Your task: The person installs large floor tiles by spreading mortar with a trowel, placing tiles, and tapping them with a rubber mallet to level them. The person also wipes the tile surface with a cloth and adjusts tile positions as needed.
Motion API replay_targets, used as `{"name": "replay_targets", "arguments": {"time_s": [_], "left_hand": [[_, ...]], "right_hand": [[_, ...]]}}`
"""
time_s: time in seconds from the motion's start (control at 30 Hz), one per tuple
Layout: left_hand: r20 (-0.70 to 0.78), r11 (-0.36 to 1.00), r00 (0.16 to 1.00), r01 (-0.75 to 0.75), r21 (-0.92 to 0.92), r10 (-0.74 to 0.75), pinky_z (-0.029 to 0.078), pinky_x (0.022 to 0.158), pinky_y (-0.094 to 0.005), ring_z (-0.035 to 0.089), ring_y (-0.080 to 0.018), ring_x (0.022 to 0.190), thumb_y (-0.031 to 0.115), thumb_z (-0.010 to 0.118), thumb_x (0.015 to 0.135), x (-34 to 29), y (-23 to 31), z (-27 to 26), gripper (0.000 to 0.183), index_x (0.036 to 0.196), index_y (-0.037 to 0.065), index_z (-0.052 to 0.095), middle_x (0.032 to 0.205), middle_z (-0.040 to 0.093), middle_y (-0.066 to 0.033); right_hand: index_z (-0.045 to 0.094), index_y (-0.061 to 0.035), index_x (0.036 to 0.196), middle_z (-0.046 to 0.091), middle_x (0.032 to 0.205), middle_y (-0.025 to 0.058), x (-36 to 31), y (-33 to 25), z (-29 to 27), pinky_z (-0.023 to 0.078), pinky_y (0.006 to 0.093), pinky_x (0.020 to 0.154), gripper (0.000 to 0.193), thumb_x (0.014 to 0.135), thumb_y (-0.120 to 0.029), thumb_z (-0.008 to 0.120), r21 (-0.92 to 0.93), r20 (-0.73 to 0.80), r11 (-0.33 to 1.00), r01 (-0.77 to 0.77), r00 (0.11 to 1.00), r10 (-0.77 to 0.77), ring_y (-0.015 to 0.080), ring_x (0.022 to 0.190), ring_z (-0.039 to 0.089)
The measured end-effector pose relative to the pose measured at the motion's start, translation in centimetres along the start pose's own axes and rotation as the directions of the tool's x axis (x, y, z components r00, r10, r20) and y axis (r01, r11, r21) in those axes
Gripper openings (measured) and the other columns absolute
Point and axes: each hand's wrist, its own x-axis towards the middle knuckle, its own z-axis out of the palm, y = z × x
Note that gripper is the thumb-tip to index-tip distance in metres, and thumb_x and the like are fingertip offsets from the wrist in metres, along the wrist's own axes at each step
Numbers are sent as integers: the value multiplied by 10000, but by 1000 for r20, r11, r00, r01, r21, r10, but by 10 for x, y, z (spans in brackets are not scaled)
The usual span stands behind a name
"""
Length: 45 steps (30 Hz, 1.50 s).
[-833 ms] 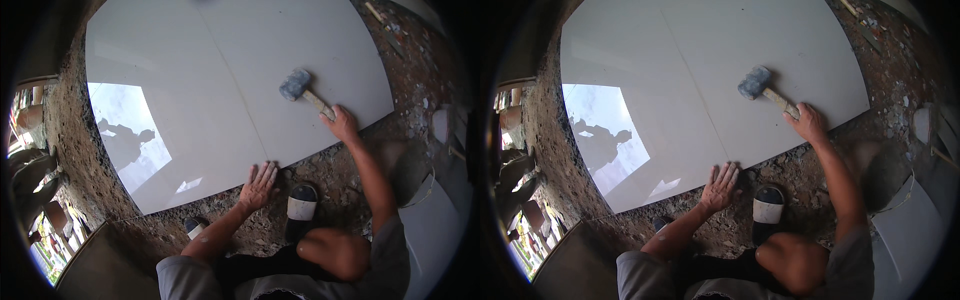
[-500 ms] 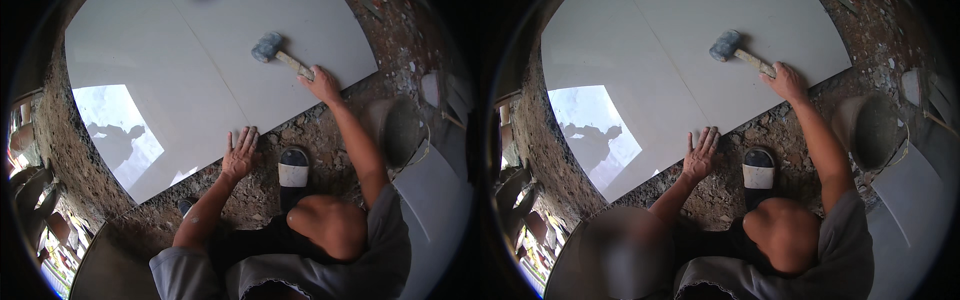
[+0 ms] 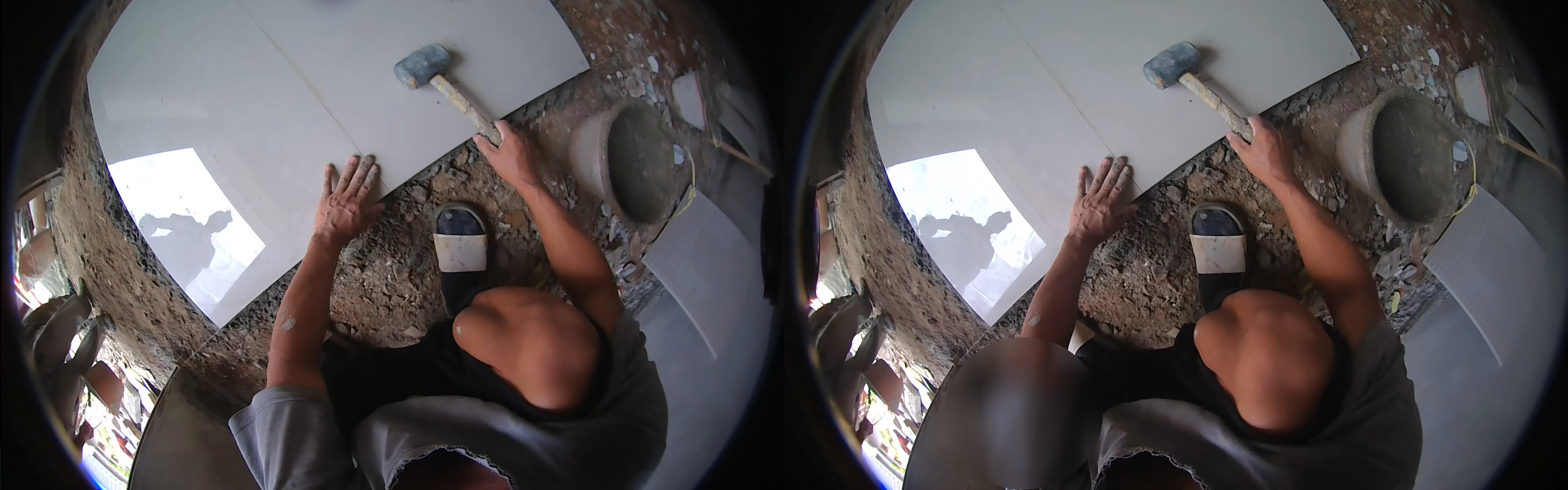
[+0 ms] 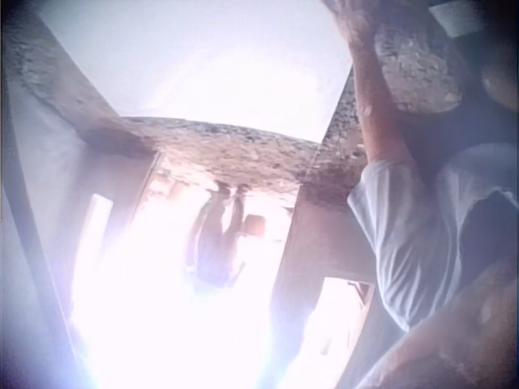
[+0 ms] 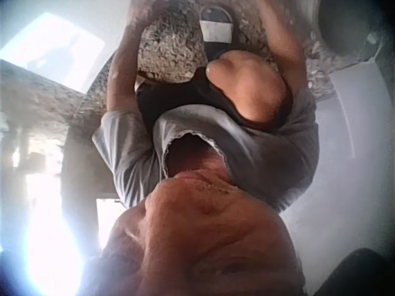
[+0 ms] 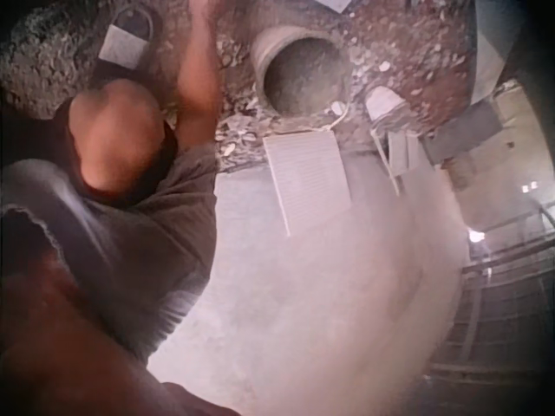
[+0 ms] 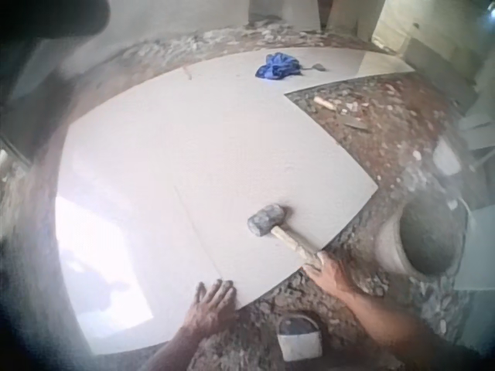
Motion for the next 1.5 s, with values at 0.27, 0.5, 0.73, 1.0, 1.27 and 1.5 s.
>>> {"name": "replay_targets", "arguments": {"time_s": [0.27, 0.5, 0.73, 1.0, 1.27, 1.5], "left_hand": [[81, 995, 996, 27, 92, -35, 113, 1166, -549, 186, -230, 1455, 470, 532, 907, -2, 8, -4, 677, 1487, 205, 307, 1569, 235, -6], [-133, 963, 960, 257, 78, -245, 100, 1160, -555, 160, -260, 1461, 492, 442, 960, 50, -17, -10, 651, 1496, 159, 280, 1573, 218, -61], [3, 958, 971, 237, 161, -240, 34, 1180, -530, 67, -223, 1474, 626, 305, 943, 83, -38, -16, 790, 1524, 114, 149, 1594, 128, -56], [29, 960, 968, 245, 134, -251, 27, 1184, -524, 36, -218, 1476, 640, 294, 935, 82, -38, -19, 810, 1528, 117, 118, 1599, 96, -53], [71, 952, 963, 243, 186, -259, 22, 1185, -520, 29, -216, 1476, 639, 310, 928, 82, -37, -20, 820, 1528, 113, 120, 1599, 92, -54], [99, 949, 956, 253, 188, -275, 17, 1185, -516, 27, -217, 1477, 635, 313, 930, 84, -39, -20, 816, 1529, 116, 116, 1601, 88, -41]], "right_hand": [[579, 9, 1145, 655, 983, 263, -74, 20, 21, 484, 464, 819, 549, 925, -490, 512, 252, 128, 943, -216, 974, 189, 440, 961, 618], [580, 2, 1065, 644, 926, 286, -72, 20, 43, 480, 511, 770, 519, 945, -492, 478, 198, 14, 958, -209, 978, 210, 476, 913, 606], [574, 23, 1023, 621, 886, 306, -44, 4, 34, 467, 511, 720, 507, 943, -474, 513, 240, 21, 964, -115, 993, 113, 504, 891, 576], [549, -16, 985, 637, 776, 209, -24, -23, 26, 488, 474, 611, 362, 936, -373, 575, 530, -321, 807, 259, 943, -91, 419, 734, 633], [539, -19, 949, 619, 697, 207, -17, -28, 16, 478, 485, 564, 325, 930, -340, 590, 295, -315, 913, 281, 931, -185, 419, 646, 622], [548, -26, 943, 622, 678, 178, -19, -29, 24, 481, 445, 538, 293, 919, -309, 616, 128, -98, 991, 36, 995, -24, 398, 630, 630]]}}
